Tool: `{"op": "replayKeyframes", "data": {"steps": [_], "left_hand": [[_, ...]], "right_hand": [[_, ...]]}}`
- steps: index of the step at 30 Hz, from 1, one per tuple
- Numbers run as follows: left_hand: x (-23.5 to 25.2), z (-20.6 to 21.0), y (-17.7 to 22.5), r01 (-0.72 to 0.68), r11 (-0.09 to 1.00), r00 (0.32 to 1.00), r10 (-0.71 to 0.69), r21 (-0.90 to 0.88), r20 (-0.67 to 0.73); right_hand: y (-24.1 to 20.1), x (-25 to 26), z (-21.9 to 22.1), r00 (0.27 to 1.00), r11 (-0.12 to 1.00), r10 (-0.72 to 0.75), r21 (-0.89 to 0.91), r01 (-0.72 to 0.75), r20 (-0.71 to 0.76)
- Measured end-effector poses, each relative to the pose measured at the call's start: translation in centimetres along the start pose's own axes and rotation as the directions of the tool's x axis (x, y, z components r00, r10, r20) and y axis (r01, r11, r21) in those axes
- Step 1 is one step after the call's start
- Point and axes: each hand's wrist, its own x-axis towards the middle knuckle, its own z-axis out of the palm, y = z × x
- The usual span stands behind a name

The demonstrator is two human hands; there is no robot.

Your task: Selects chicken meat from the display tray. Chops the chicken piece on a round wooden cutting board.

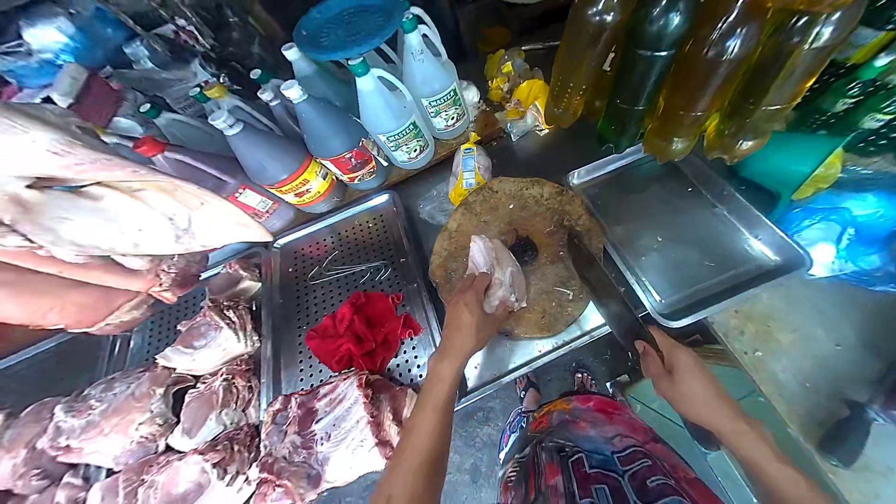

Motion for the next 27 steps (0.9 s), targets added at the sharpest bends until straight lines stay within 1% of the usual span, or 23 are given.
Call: {"op": "replayKeyframes", "data": {"steps": [2, 5, 6, 8, 12, 15, 20, 23, 27], "left_hand": [[-1.2, 1.6, -0.1, -0.073, 0.997, 0.994, 0.070, -0.030, -0.090], [-2.2, 4.0, 1.8, -0.107, 0.994, 0.981, 0.111, 0.036, -0.160], [-2.4, 4.7, 2.6, -0.102, 0.993, 0.979, 0.111, 0.065, -0.171], [-2.7, 5.7, 4.0, -0.072, 0.991, 0.978, 0.092, 0.109, -0.188], [-2.9, 6.8, 4.8, -0.048, 0.987, 0.971, 0.082, 0.155, -0.223], [-2.9, 6.9, 4.8, -0.040, 0.987, 0.974, 0.073, 0.156, -0.213], [-2.9, 6.7, 4.5, -0.057, 0.988, 0.979, 0.084, 0.144, -0.188], [-2.8, 6.6, 4.4, -0.068, 0.986, 0.980, 0.094, 0.149, -0.173], [-2.8, 6.7, 4.1, -0.082, 0.988, 0.977, 0.105, 0.131, -0.186]], "right_hand": [[-2.0, 0.5, -0.3, 0.997, 0.977, -0.027, 0.213, 0.011, 0.072], [-6.8, 1.9, -1.8, 0.975, 0.909, -0.084, 0.417, -0.010, 0.206], [-8.2, 2.5, -2.1, 0.964, 0.882, -0.100, 0.470, -0.028, 0.245], [-10.1, 3.9, -2.2, 0.953, 0.849, -0.120, 0.526, -0.046, 0.279], [-11.3, 5.3, -1.5, 0.961, 0.827, -0.100, 0.559, -0.065, 0.259], [-11.5, 5.4, -1.1, 0.964, 0.799, -0.072, 0.593, -0.097, 0.255], [-11.8, 5.3, -1.2, 0.950, 0.818, -0.044, 0.557, -0.144, 0.310], [-12.0, 4.9, -1.6, 0.938, 0.871, -0.048, 0.474, -0.130, 0.344], [-12.3, 3.9, -1.8, 0.928, 0.956, -0.044, 0.286, -0.069, 0.371]]}}
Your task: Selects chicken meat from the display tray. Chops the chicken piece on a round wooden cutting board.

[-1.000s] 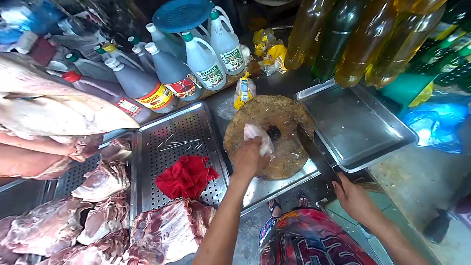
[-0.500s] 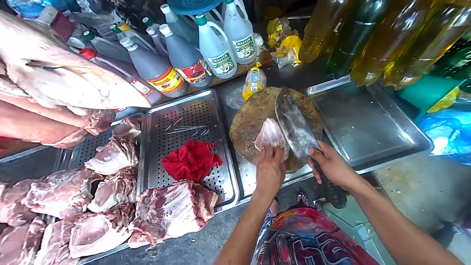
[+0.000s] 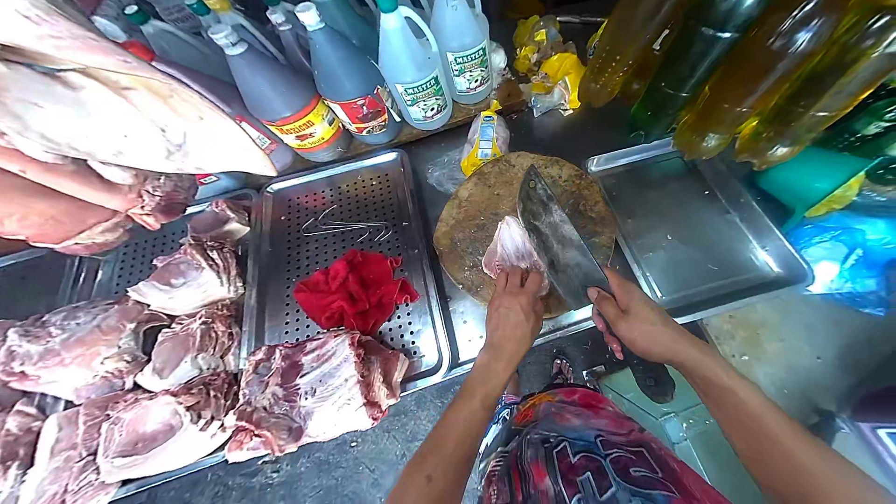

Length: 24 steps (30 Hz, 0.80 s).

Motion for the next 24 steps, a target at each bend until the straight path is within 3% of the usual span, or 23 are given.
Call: {"op": "replayKeyframes", "data": {"steps": [7, 11, 16, 18, 21, 24], "left_hand": [[0.5, 0.0, -0.5, 0.043, 0.998, 0.999, -0.044, -0.053, -0.024], [0.2, 0.5, -0.9, 0.000, 0.997, 0.996, -0.007, -0.071, -0.092], [1.2, 0.3, -1.5, 0.016, 0.982, 0.982, -0.051, -0.188, -0.181], [2.2, -0.2, -2.1, 0.028, 0.966, 0.980, -0.077, -0.255, -0.182], [3.6, -0.4, -3.6, -0.041, 0.931, 0.967, -0.055, -0.362, -0.250], [4.3, -0.8, -4.0, -0.131, 0.884, 0.941, -0.031, -0.448, -0.337]], "right_hand": [[2.2, -2.0, 0.6, 0.999, 0.975, 0.044, -0.221, -0.036, 0.029], [3.6, -3.6, 0.8, 0.998, 0.958, 0.047, -0.286, -0.033, 0.043], [4.9, -5.6, 1.9, 1.000, 0.867, -0.003, -0.499, -0.009, -0.023], [6.2, -6.3, 1.9, 1.000, 0.870, 0.004, -0.493, -0.012, -0.017], [8.7, -7.1, 0.9, 1.000, 0.939, -0.016, -0.345, 0.015, -0.002], [9.4, -7.6, 0.5, 0.990, 0.965, -0.099, -0.252, 0.072, -0.099]]}}
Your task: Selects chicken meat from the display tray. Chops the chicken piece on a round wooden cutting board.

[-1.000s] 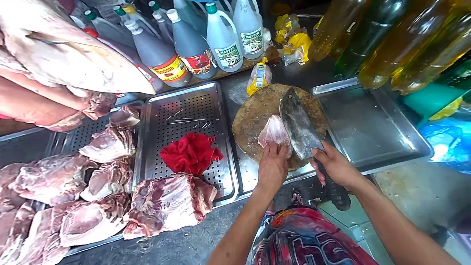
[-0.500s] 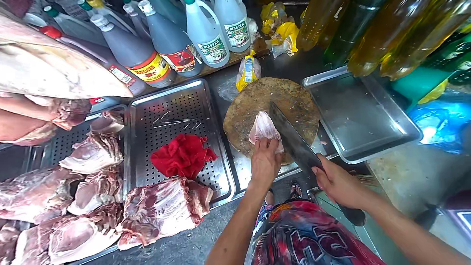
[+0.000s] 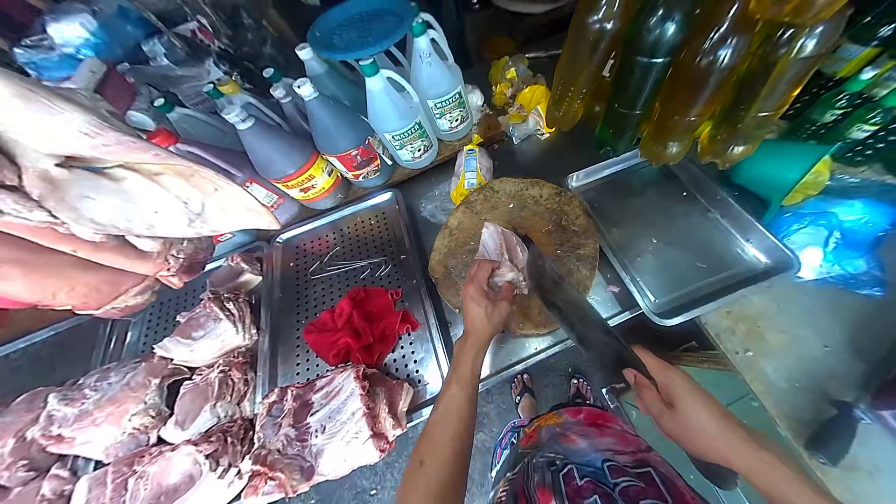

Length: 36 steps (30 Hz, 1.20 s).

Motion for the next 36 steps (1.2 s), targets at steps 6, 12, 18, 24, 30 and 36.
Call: {"op": "replayKeyframes", "data": {"steps": [6, 12, 18, 24, 30, 36], "left_hand": [[-1.7, 3.0, -2.0, -0.069, 0.997, 0.998, 0.069, 0.022, 0.001], [-2.7, 4.0, -1.1, -0.072, 0.997, 0.997, 0.072, 0.025, -0.018], [-3.3, 4.4, -1.0, -0.075, 0.996, 0.996, 0.077, 0.053, -0.035], [-3.5, 4.7, -1.1, -0.073, 0.996, 0.996, 0.076, 0.058, -0.052], [-3.5, 4.6, -1.0, -0.080, 0.995, 0.996, 0.083, 0.064, -0.040], [-3.7, 5.2, -0.4, -0.068, 0.991, 0.996, 0.074, 0.113, -0.046]], "right_hand": [[-4.1, 3.3, -1.1, 0.993, 0.981, 0.006, 0.191, 0.017, -0.118], [-6.3, 6.1, -0.5, 0.998, 0.943, 0.055, 0.330, -0.040, -0.038], [-6.5, 6.9, -0.1, 0.998, 0.934, 0.070, 0.352, -0.067, 0.004], [-6.7, 7.3, -0.6, 0.989, 0.987, 0.135, 0.072, -0.140, 0.066], [-6.7, 6.7, -2.5, 0.985, 0.985, 0.146, -0.104, -0.136, 0.091], [-5.4, 6.2, -1.1, 0.990, 0.989, 0.135, -0.059, -0.133, 0.039]]}}
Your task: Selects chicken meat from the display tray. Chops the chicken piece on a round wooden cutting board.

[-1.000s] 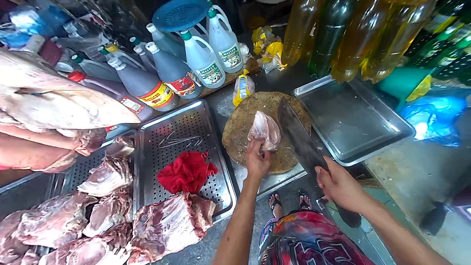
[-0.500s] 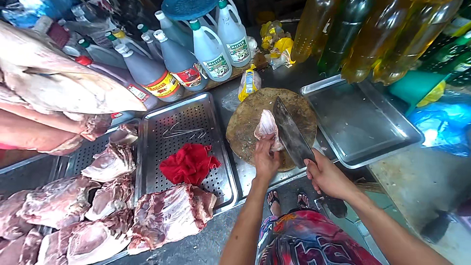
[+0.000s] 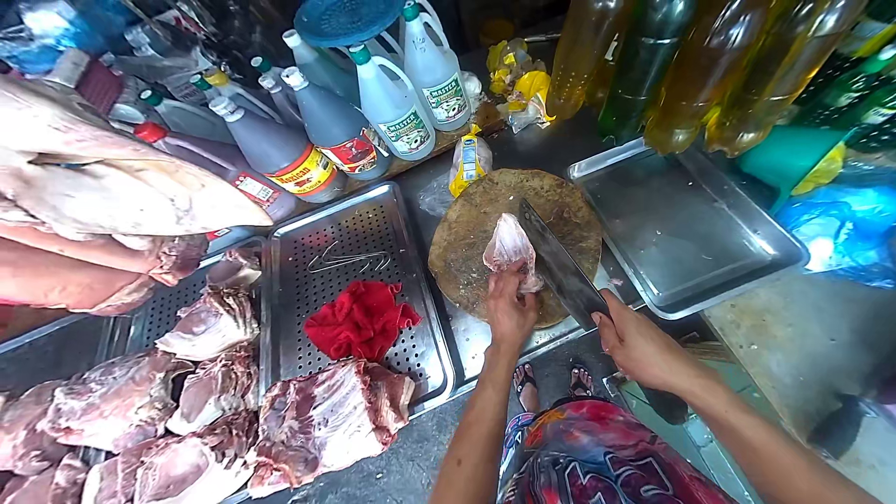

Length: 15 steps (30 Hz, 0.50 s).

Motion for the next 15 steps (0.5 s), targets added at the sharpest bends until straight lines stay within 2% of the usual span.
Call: {"op": "replayKeyframes", "data": {"steps": [4, 7, 10, 15], "left_hand": [[0.2, -0.3, 0.4, 0.031, 1.000, 0.999, -0.030, -0.006, 0.025], [0.8, -0.5, 0.4, 0.064, 0.997, 0.996, -0.062, -0.041, 0.059], [1.1, -0.4, 0.4, 0.093, 0.995, 0.993, -0.089, -0.048, 0.075], [1.0, -0.1, 0.6, 0.100, 0.993, 0.994, -0.098, -0.055, 0.038]], "right_hand": [[1.2, -1.3, 0.2, 1.000, 1.000, -0.003, -0.030, 0.003, -0.012], [2.1, -1.2, -0.4, 1.000, 0.998, -0.008, 0.069, 0.009, -0.013], [1.2, -0.6, -1.2, 1.000, 0.994, 0.006, 0.108, -0.007, 0.009], [-0.9, 0.8, -2.0, 1.000, 0.998, 0.025, 0.052, -0.026, 0.015]]}}
